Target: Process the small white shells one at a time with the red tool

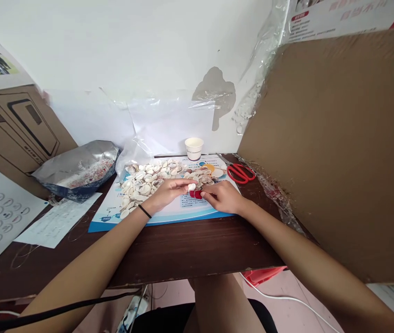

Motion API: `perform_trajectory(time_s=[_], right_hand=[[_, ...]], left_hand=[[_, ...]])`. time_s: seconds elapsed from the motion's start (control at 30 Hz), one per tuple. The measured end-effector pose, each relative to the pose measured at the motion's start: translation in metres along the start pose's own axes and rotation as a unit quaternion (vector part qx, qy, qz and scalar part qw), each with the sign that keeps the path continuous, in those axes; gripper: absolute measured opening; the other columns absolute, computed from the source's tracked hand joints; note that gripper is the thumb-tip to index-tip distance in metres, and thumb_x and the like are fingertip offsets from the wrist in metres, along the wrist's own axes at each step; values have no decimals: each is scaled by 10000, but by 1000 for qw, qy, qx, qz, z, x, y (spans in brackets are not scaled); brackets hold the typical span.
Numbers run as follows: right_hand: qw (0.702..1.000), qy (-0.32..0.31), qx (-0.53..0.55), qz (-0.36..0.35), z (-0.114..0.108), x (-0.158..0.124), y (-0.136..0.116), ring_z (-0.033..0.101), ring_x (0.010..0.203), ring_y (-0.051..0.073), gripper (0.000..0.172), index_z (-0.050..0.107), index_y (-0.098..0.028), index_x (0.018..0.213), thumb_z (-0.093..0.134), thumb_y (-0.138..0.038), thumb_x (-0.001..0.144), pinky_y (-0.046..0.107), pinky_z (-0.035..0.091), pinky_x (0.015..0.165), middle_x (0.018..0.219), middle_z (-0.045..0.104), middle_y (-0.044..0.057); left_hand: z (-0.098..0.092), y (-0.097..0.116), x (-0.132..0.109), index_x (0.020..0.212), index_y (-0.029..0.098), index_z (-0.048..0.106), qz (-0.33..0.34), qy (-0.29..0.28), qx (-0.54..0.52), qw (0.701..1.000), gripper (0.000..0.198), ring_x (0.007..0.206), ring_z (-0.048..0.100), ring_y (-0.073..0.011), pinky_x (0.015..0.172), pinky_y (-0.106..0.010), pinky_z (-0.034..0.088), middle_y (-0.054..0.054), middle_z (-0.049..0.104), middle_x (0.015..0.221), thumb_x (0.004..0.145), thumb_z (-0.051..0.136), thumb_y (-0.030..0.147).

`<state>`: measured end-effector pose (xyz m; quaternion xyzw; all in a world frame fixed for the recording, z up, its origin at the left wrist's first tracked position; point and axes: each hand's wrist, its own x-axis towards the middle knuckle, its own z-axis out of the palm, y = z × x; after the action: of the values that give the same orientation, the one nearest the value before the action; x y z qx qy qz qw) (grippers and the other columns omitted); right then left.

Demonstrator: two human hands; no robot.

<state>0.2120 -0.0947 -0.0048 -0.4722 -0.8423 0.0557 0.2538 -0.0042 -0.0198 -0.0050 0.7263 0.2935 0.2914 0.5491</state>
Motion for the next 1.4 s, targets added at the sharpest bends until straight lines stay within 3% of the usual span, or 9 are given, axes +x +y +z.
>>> perform_trajectory(time_s=[0.17,0.37,0.67,0.8,0.97,1.1,1.23,1.4], right_hand=[[1000,-8,13,18,4,2,1,422,545,131,309,653,-191,756,456,-313,961,266,246,596,589,578,7],[995,22,65,69,7,3,0,495,605,142,295,651,-189,786,446,-298,967,253,303,622,660,625,19],[990,69,89,90,15,1,-6,505,613,143,352,616,-185,773,390,-363,978,250,320,627,673,621,29],[985,106,102,86,18,1,-4,474,590,132,416,569,-195,727,347,-436,985,244,323,612,643,589,19],[976,148,128,100,20,3,-8,486,585,136,464,560,-198,724,320,-504,976,247,346,601,641,583,25],[960,185,169,125,18,4,-12,496,588,141,505,556,-201,723,310,-573,960,253,374,602,627,570,19],[938,241,184,169,13,4,-6,462,572,141,537,545,-205,713,312,-630,942,259,367,582,580,517,-1],[949,150,228,158,13,5,-1,459,563,135,554,592,-190,679,383,-648,909,260,358,566,570,525,-1]], left_hand=[[3,6,-2,1067,195,758,20,-29,35,999,362,1101,656,-261,992,-393,495,-94,729,1160,773,708,401],[3,8,-1,1094,175,746,19,-20,61,998,439,1091,661,-264,975,-397,512,-110,723,1171,766,704,463],[13,4,-7,1127,180,736,16,61,61,996,450,1099,653,-277,967,-411,522,-107,708,1206,781,696,464],[23,9,-9,1104,181,746,-22,95,-46,994,452,1076,649,-286,926,-427,532,-106,709,1196,736,744,443],[31,17,-11,1081,167,752,-53,102,-216,970,398,1029,633,-258,860,-403,525,-116,706,1147,721,774,335],[34,14,-11,1067,170,753,-63,112,-273,953,341,906,613,-193,790,-336,505,-86,705,956,741,750,272],[33,12,-10,1063,175,741,-73,116,-309,941,315,839,586,-140,752,-287,483,-62,674,935,752,733,225],[30,10,-7,1090,193,725,-77,120,-320,937,329,836,587,-129,748,-273,484,-62,671,1000,764,743,234]])
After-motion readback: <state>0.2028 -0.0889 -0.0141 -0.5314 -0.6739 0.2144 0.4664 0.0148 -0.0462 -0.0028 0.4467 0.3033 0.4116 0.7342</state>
